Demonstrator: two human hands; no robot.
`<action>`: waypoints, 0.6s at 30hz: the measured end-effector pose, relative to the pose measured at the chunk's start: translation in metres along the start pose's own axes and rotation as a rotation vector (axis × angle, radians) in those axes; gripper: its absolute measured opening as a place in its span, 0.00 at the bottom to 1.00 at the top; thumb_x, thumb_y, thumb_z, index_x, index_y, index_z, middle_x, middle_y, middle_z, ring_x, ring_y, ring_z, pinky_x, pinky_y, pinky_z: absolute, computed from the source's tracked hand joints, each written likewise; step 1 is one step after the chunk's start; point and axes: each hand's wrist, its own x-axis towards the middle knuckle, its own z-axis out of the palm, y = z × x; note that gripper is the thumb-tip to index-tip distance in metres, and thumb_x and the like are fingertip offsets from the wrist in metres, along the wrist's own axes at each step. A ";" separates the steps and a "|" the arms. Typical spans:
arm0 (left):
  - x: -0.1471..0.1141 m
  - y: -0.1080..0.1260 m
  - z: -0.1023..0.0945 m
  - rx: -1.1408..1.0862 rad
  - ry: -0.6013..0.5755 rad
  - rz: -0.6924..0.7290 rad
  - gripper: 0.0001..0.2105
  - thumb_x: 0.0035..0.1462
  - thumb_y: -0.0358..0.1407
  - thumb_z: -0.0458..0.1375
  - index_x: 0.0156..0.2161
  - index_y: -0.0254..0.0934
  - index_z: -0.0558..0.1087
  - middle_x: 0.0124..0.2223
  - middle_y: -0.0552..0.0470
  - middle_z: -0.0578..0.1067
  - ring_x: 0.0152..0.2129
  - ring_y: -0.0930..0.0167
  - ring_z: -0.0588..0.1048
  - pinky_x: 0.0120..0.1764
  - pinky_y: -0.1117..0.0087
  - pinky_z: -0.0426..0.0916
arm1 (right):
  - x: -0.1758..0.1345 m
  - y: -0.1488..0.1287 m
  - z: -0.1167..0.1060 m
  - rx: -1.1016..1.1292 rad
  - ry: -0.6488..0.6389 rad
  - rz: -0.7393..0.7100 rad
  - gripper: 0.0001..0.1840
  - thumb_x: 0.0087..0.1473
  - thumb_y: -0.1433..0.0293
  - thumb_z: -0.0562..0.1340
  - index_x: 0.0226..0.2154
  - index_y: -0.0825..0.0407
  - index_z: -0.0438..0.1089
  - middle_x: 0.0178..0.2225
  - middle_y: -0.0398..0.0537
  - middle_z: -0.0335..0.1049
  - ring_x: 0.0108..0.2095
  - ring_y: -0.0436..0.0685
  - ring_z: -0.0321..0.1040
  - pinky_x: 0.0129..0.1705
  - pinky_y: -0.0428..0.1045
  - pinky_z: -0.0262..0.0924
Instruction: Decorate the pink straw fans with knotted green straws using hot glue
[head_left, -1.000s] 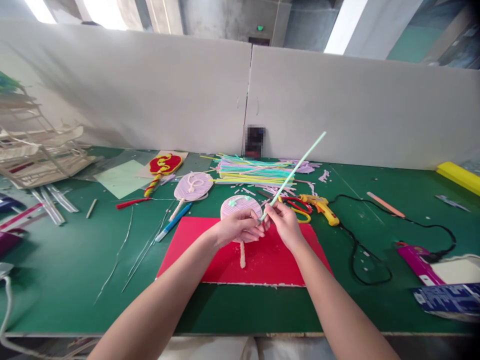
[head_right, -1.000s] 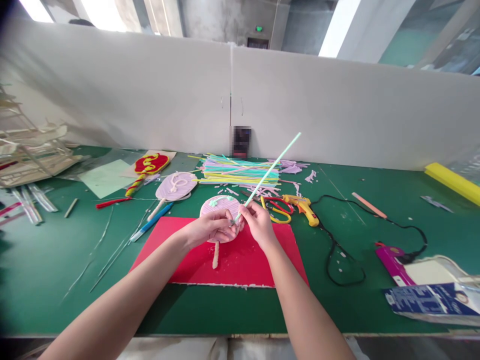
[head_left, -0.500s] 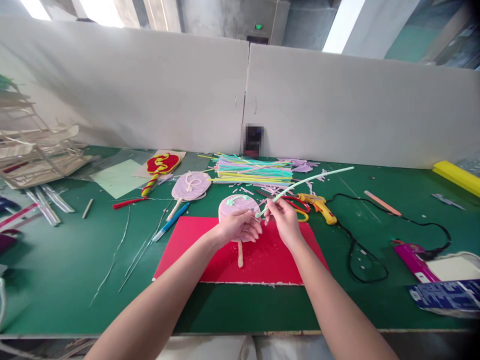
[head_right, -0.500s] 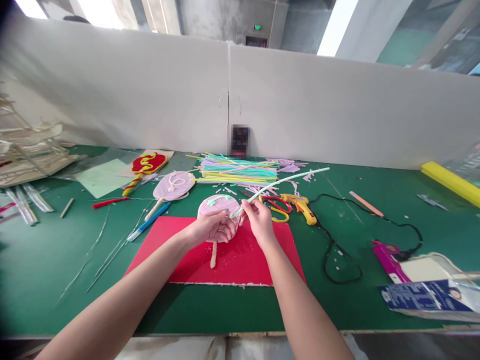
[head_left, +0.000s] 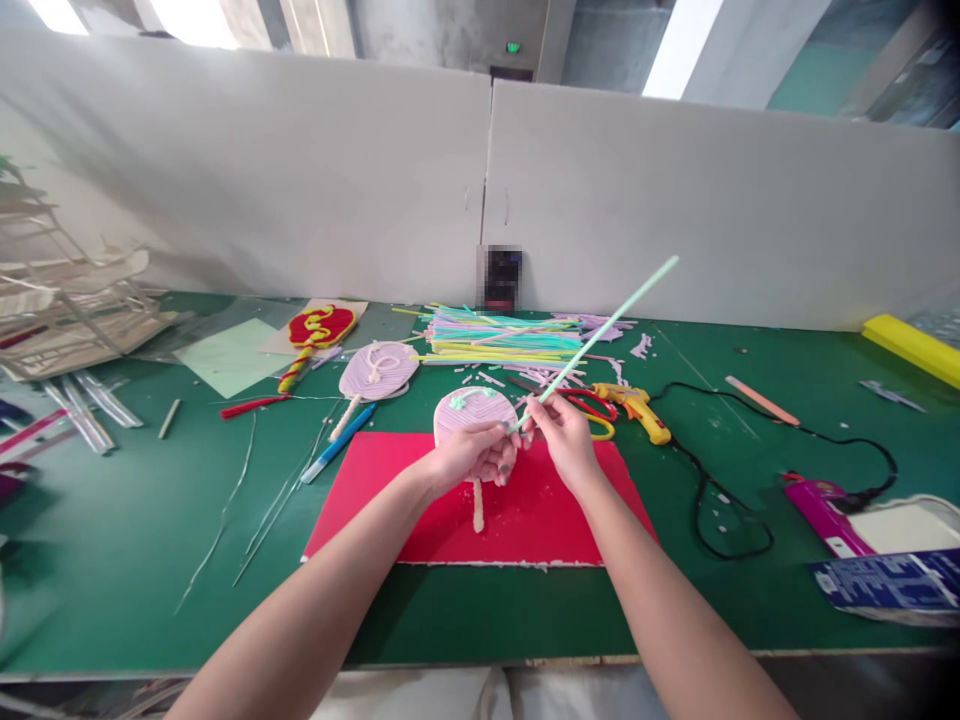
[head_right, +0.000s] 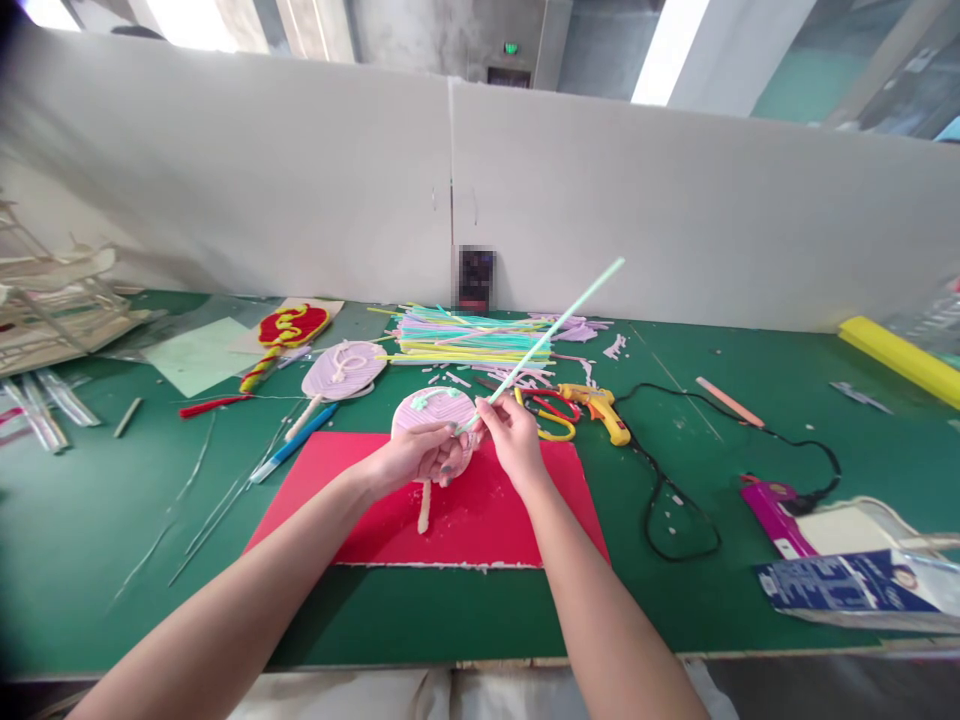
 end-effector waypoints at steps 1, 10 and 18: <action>0.001 -0.001 0.000 0.010 -0.006 0.014 0.14 0.54 0.45 0.53 0.33 0.33 0.65 0.20 0.56 0.66 0.15 0.76 0.67 0.20 0.76 0.60 | 0.000 0.001 0.000 -0.006 -0.007 -0.005 0.13 0.49 0.59 0.61 0.24 0.51 0.65 0.18 0.39 0.65 0.18 0.47 0.62 0.22 0.43 0.61; -0.003 0.003 0.003 0.086 -0.009 0.035 0.14 0.58 0.43 0.49 0.28 0.33 0.64 0.17 0.57 0.62 0.15 0.76 0.64 0.19 0.76 0.55 | -0.001 -0.001 0.001 0.016 -0.041 -0.008 0.14 0.49 0.58 0.62 0.24 0.51 0.64 0.18 0.38 0.64 0.17 0.48 0.61 0.21 0.44 0.61; -0.004 0.003 0.005 0.032 -0.026 0.050 0.12 0.58 0.39 0.48 0.28 0.33 0.64 0.17 0.60 0.55 0.14 0.79 0.60 0.21 0.77 0.56 | -0.002 -0.001 0.002 0.072 -0.082 -0.007 0.12 0.49 0.59 0.62 0.25 0.51 0.66 0.18 0.38 0.64 0.17 0.47 0.61 0.20 0.44 0.60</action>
